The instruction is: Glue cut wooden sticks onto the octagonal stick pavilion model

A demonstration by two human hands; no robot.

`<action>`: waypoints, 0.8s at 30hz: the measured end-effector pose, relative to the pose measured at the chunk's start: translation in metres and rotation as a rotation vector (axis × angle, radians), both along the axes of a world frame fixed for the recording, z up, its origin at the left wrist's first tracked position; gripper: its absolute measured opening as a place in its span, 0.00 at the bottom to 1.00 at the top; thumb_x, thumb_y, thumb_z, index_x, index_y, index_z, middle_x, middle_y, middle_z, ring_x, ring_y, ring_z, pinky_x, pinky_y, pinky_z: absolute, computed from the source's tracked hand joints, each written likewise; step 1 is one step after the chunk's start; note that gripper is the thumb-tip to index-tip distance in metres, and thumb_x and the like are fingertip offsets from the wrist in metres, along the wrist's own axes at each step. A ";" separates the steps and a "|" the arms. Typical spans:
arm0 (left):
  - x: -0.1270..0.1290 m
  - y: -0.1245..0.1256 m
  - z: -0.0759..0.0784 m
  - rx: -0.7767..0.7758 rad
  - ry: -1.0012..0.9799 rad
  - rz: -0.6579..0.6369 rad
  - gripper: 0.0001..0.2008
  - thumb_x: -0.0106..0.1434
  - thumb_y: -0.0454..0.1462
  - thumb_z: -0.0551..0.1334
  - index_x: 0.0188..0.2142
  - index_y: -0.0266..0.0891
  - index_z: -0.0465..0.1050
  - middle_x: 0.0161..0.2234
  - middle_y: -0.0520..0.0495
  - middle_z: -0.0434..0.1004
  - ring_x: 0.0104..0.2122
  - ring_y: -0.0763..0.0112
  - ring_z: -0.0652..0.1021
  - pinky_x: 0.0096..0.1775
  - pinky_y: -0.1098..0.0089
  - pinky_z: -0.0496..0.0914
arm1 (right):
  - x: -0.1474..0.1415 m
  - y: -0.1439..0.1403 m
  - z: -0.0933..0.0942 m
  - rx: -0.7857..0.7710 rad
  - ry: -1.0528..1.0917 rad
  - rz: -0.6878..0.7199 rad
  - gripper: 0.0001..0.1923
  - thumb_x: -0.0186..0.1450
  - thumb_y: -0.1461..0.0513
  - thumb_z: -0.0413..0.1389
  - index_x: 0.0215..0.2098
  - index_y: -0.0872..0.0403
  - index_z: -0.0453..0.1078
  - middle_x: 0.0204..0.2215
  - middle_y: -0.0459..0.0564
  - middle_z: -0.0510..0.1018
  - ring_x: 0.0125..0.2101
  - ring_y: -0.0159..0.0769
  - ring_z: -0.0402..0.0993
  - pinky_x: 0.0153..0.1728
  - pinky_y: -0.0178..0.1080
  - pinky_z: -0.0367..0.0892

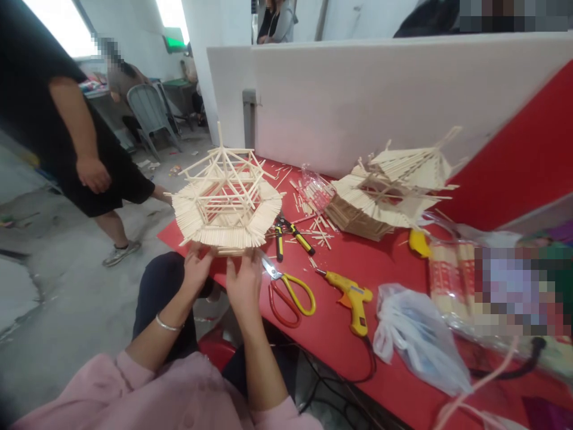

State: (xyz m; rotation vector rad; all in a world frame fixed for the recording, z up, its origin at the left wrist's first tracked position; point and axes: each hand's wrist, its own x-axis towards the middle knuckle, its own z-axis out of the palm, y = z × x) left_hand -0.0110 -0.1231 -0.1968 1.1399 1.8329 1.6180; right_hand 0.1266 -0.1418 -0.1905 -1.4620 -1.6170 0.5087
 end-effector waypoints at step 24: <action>-0.014 0.007 -0.003 0.163 -0.054 0.144 0.14 0.62 0.38 0.61 0.48 0.42 0.70 0.48 0.45 0.72 0.50 0.65 0.73 0.55 0.62 0.68 | -0.004 -0.002 -0.022 -0.055 0.139 0.050 0.40 0.68 0.48 0.49 0.69 0.63 0.49 0.68 0.70 0.53 0.69 0.51 0.47 0.65 0.57 0.52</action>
